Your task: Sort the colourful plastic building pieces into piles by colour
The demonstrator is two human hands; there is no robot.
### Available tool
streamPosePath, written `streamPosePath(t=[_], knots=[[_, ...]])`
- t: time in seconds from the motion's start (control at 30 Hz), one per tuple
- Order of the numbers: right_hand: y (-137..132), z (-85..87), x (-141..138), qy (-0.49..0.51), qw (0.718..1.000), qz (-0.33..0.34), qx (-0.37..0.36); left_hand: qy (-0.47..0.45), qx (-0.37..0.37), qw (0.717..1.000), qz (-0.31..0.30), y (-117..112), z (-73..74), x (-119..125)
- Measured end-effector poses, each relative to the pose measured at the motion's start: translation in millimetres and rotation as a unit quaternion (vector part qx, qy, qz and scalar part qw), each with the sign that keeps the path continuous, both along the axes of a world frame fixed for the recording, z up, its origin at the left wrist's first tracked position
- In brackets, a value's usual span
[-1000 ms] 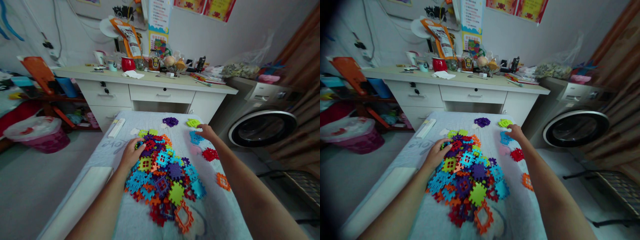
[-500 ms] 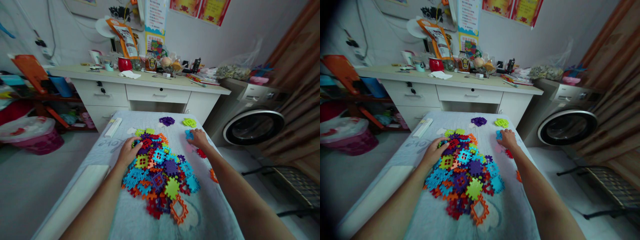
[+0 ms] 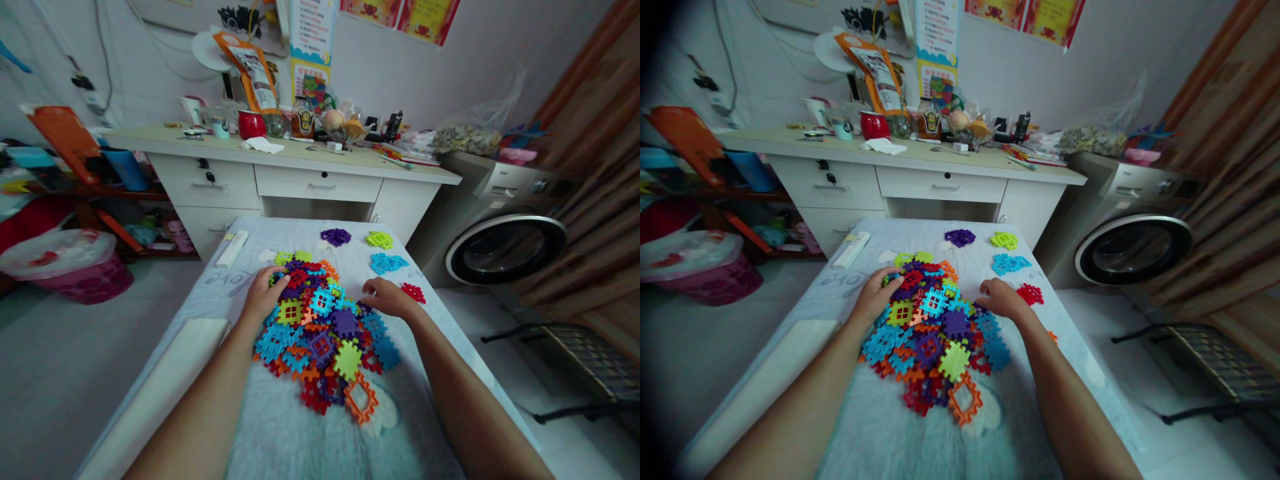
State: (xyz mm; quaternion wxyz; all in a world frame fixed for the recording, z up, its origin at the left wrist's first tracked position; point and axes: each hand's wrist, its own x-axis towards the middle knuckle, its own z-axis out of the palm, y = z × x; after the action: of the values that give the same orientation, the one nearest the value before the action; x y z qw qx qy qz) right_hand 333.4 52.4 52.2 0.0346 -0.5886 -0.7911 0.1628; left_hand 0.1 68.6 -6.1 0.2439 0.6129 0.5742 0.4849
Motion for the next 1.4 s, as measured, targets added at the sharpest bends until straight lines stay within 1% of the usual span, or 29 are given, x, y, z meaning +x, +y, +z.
streamPosePath(t=[0.1, 0.2, 0.3, 0.43, 0.53, 0.63, 0.73, 0.8, 0.87, 0.93, 1.0, 1.03, 1.1, 1.17, 1.23, 1.3, 1.33, 1.4], knots=[[-21, 3.3, 2, 0.003, 0.998, 0.015, -0.057, 0.001, -0.005, 1.000, 0.002, 0, -1.1, 0], [-36, 3.1, 5, 0.009, 0.998, 0.003, -0.064, -0.001, -0.006, 1.000, 0.006, 0, -1.3, 1], [-41, -0.3, 7, 0.041, 0.996, -0.019, -0.081, 0.000, -0.004, 1.000, 0.008, 0, -1.0, 2], [-39, -7.3, 15, 0.139, 0.984, -0.052, -0.102, 0.003, 0.001, 1.000, 0.006, 0, -1.3, 2], [-35, -11.8, 23, 0.221, 0.967, -0.057, -0.113, 0.009, 0.003, 1.000, 0.004, 1, -2.6, 2], [-30, -13.2, 30, 0.272, 0.953, -0.066, -0.119, 0.013, 0.005, 1.000, 0.003, 3, -4.9, 1], [-28, -10.9, 33, 0.306, 0.940, -0.073, -0.132, 0.011, 0.002, 1.000, 0.006, 4, -7.5, 1], [-27, -7.2, 32, 0.327, 0.929, -0.079, -0.154, 0.007, -0.002, 1.000, 0.005, 4, -8.5, 1], [-27, -2.3, 30, 0.358, 0.913, -0.082, -0.175, 0.005, -0.003, 1.000, 0.004, 4, -8.9, 0], [-25, 2.6, 30, 0.395, 0.897, -0.079, -0.181, 0.007, -0.003, 1.000, 0.003, 4, -9.0, 0], [-20, 6.1, 33, 0.428, 0.884, -0.089, -0.167, 0.011, -0.003, 1.000, 0.004, 5, -9.8, 0], [-16, 6.9, 36, 0.441, 0.877, -0.106, -0.159, 0.012, -0.002, 1.000, 0.004, 6, -10.5, -1], [-4, 6.6, 44, 0.477, 0.854, -0.166, -0.127, 0.012, 0.001, 1.000, 0.006, 7, -12.5, -1], [12, 4.9, 55, 0.517, 0.817, -0.246, -0.063, 0.011, 0.003, 1.000, 0.006, 8, -14.2, -2], [30, 2.9, 68, 0.540, 0.778, -0.322, 0.018, 0.010, 0.004, 1.000, 0.004, 8, -14.5, -2], [47, 1.0, 80, 0.532, 0.750, -0.384, 0.078, 0.009, 0.005, 1.000, 0.002, 7, -13.5, -2], [54, -0.1, 85, 0.521, 0.742, -0.411, 0.095, 0.009, 0.004, 1.000, 0.002, 7, -12.7, -1], [66, -3.2, 93, 0.497, 0.735, -0.448, 0.110, 0.009, 0.003, 1.000, 0.005, 6, -11.1, -1]])
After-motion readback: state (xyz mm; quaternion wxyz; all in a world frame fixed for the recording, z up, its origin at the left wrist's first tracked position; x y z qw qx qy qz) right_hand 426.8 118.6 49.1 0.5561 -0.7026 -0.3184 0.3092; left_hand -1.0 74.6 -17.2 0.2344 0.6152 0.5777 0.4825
